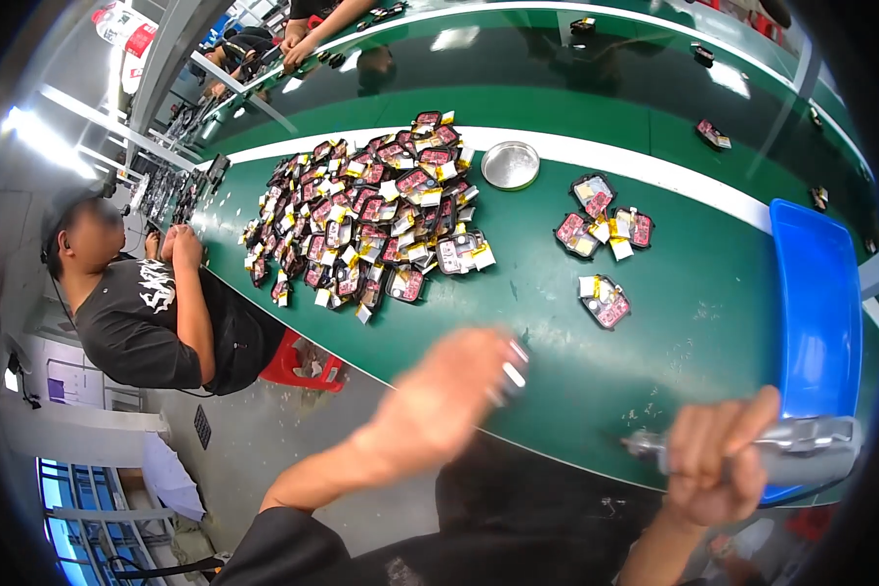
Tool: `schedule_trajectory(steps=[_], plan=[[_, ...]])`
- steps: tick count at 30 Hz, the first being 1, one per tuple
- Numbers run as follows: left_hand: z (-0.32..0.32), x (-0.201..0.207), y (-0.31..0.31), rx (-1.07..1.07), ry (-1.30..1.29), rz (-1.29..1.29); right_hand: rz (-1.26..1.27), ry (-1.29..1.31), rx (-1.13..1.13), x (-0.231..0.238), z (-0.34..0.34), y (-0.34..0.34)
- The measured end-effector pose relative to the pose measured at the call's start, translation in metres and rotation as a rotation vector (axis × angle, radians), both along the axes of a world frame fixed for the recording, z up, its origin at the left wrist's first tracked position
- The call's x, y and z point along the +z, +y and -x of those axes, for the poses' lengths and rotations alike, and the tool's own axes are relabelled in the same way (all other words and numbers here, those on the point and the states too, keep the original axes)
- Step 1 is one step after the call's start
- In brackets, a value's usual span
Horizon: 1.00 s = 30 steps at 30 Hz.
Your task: The person is assembling small electronic components on a factory assembly line using an electric screwdriver.
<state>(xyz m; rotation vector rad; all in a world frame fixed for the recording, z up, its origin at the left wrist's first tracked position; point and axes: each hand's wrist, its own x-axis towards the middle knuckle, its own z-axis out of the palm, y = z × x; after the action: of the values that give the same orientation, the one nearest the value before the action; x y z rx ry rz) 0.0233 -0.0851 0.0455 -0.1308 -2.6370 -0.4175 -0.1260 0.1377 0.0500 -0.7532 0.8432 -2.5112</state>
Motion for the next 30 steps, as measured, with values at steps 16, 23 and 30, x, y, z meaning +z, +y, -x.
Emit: schedule_trajectory(steps=[16, 23, 30], plan=[[0.089, -0.013, 0.035, -0.135, -0.02, -0.052, 0.002, -0.419, -0.017, -0.043, -0.023, 0.049], [0.137, -0.032, 0.071, -0.278, -0.025, 0.114, 0.01, -0.399, -0.003, -0.05, -0.024, 0.057], [0.141, -0.029, 0.073, -0.302, -0.043, 0.217, 0.025, -0.43, 0.019, -0.05, -0.022, 0.06]])
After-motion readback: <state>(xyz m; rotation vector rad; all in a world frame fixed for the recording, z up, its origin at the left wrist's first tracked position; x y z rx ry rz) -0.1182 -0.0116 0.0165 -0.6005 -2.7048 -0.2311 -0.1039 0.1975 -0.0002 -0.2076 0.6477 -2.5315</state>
